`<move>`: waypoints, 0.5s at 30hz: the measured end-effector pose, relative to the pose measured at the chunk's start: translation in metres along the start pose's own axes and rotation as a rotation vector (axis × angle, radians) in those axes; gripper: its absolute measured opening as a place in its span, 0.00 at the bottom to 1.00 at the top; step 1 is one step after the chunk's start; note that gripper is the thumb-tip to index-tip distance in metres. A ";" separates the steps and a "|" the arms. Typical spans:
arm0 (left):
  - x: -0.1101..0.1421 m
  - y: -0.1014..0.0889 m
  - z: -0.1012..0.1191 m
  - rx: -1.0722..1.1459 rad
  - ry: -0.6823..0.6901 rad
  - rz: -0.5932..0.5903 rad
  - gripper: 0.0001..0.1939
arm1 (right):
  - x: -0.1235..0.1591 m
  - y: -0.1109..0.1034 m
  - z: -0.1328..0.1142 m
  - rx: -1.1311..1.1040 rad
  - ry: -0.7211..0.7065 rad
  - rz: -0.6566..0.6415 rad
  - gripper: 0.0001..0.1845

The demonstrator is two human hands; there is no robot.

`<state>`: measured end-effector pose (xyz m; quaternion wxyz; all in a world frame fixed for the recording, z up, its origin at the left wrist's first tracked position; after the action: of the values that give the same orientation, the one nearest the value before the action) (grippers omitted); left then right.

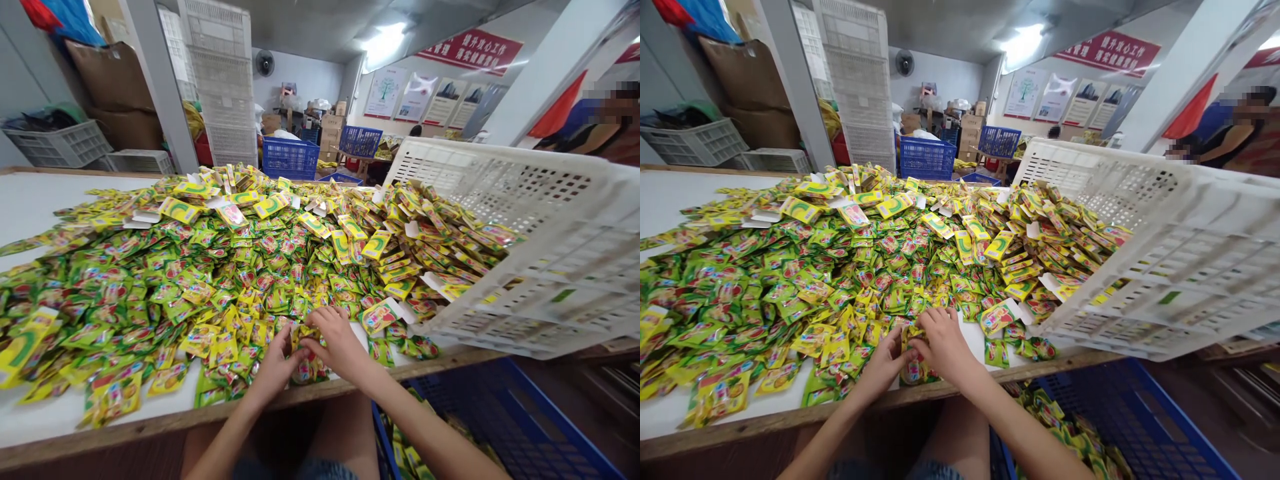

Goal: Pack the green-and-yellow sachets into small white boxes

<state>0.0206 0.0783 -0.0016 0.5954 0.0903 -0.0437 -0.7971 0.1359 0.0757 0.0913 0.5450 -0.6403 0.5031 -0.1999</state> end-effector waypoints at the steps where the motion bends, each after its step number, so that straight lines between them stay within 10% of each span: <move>1: -0.001 0.002 0.000 0.018 0.006 -0.022 0.24 | 0.000 0.000 0.001 -0.011 0.003 0.012 0.07; 15: -0.010 0.009 -0.005 0.074 0.012 -0.067 0.22 | -0.020 -0.002 0.013 -0.065 -0.044 -0.118 0.06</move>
<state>0.0329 0.0851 -0.0040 0.5649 0.1185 -0.0667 -0.8139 0.1388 0.0988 0.0942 0.5219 -0.6904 0.4589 -0.2011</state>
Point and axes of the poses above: each hand's wrist, its own x-axis away from the middle knuckle, its own y-axis out of the palm, z = x × y, the point moved 5 cm from there along -x, towards the middle knuckle, and after that the axes turned 3 degrees about y, right-handed, at the moved point
